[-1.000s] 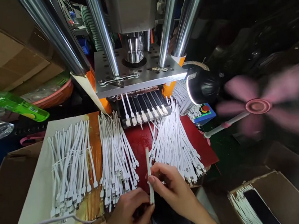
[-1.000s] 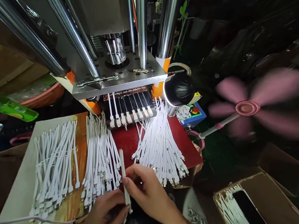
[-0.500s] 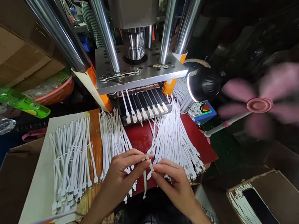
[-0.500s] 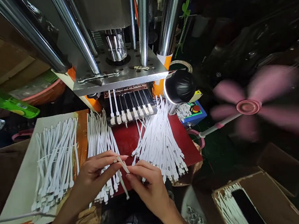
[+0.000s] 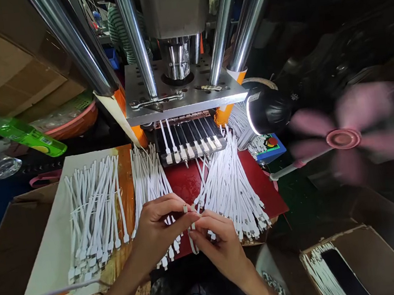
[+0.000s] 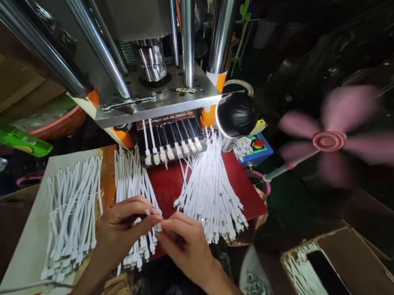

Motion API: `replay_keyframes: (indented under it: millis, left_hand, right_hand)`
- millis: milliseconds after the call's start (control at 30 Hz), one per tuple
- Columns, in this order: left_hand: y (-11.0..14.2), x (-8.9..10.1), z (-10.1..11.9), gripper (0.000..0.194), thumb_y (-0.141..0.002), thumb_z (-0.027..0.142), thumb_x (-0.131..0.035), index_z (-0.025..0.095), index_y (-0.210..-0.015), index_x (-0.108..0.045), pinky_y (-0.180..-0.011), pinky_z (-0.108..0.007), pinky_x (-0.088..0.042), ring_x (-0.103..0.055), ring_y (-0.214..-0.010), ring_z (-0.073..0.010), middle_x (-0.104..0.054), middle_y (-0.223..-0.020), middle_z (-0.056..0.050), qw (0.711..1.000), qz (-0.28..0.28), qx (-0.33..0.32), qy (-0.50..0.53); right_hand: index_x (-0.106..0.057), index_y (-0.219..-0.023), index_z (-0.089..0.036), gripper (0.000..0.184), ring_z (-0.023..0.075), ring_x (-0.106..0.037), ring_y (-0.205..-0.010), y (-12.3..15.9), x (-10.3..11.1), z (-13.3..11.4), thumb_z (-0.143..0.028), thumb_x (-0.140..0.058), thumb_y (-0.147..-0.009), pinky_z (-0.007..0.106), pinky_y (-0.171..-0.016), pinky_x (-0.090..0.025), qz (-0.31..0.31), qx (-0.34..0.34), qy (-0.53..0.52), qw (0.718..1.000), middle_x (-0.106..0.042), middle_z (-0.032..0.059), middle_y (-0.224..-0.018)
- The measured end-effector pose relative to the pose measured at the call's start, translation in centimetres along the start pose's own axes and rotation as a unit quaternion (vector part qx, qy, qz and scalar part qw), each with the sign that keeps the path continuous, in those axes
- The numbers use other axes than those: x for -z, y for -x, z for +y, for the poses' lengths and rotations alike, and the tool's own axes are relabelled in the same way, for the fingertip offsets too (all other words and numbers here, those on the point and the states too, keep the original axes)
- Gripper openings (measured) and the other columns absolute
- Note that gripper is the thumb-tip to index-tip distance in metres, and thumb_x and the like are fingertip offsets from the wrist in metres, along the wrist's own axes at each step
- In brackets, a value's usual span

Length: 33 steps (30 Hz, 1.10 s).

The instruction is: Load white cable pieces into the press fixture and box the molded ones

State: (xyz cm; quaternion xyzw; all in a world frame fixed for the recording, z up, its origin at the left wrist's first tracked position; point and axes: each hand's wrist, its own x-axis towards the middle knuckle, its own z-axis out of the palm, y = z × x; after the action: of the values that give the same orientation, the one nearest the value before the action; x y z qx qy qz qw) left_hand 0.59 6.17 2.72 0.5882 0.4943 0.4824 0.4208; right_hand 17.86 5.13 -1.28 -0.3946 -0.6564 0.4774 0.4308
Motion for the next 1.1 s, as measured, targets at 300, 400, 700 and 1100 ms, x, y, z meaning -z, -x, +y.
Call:
replay_keyframes:
  millis: [300,400,700,1100]
  left_hand:
    - [-6.9,2.5,-2.5,0.012,-0.088,0.032,-0.077,0.024,-0.08,-0.076,-0.074,-0.029,-0.055,-0.068,-0.084,-0.0159,-0.073,-0.09,0.0,0.982,0.155,-0.064,-0.091]
    - [-11.6,3.6,-4.9,0.017,-0.085,0.037,-0.078,0.021,-0.077,-0.077,-0.095,-0.037,-0.053,-0.066,-0.107,-0.0231,-0.072,-0.108,-0.005,0.95,0.214,-0.102,-0.202]
    - [-17.6,3.9,-8.0,0.024,-0.094,0.032,-0.063,0.017,-0.112,-0.071,-0.111,-0.047,-0.046,-0.066,-0.117,-0.0289,-0.075,-0.117,-0.012,0.924,0.219,-0.103,-0.296]
    - [-13.1,4.2,-6.7,0.036,-0.1,0.019,-0.056,0.006,-0.133,-0.062,-0.108,-0.053,-0.054,-0.059,-0.132,-0.0354,-0.065,-0.138,-0.023,0.745,-0.077,-0.354,-0.56]
  right_hand:
    - [-0.062,-0.072,-0.018,0.021,0.012,-0.052,-0.065,0.8,-0.7,2.2,-0.023,-0.067,-0.092,0.023,-0.059,-0.037,-0.202,-0.083,0.024,0.976,-0.058,-0.0016,-0.071]
    - [-0.07,-0.078,-0.018,0.026,0.0131,-0.057,-0.07,-3.1,2.6,0.8,-0.035,-0.066,-0.097,0.023,-0.064,-0.041,-0.277,-0.059,0.027,0.959,-0.065,0.0013,-0.078]
    - [-0.062,-0.074,-0.017,0.042,0.0085,-0.043,-0.054,-22.2,7.1,1.3,-0.055,-0.076,-0.085,0.023,-0.055,-0.032,-0.182,0.003,0.102,0.978,-0.058,-0.0047,-0.06]
    - [-0.072,-0.079,-0.015,0.034,0.0112,-0.047,-0.061,-25.6,5.6,4.3,-0.046,-0.07,-0.091,0.024,-0.061,-0.036,-0.127,0.086,0.152,0.976,-0.062,-0.0008,-0.067]
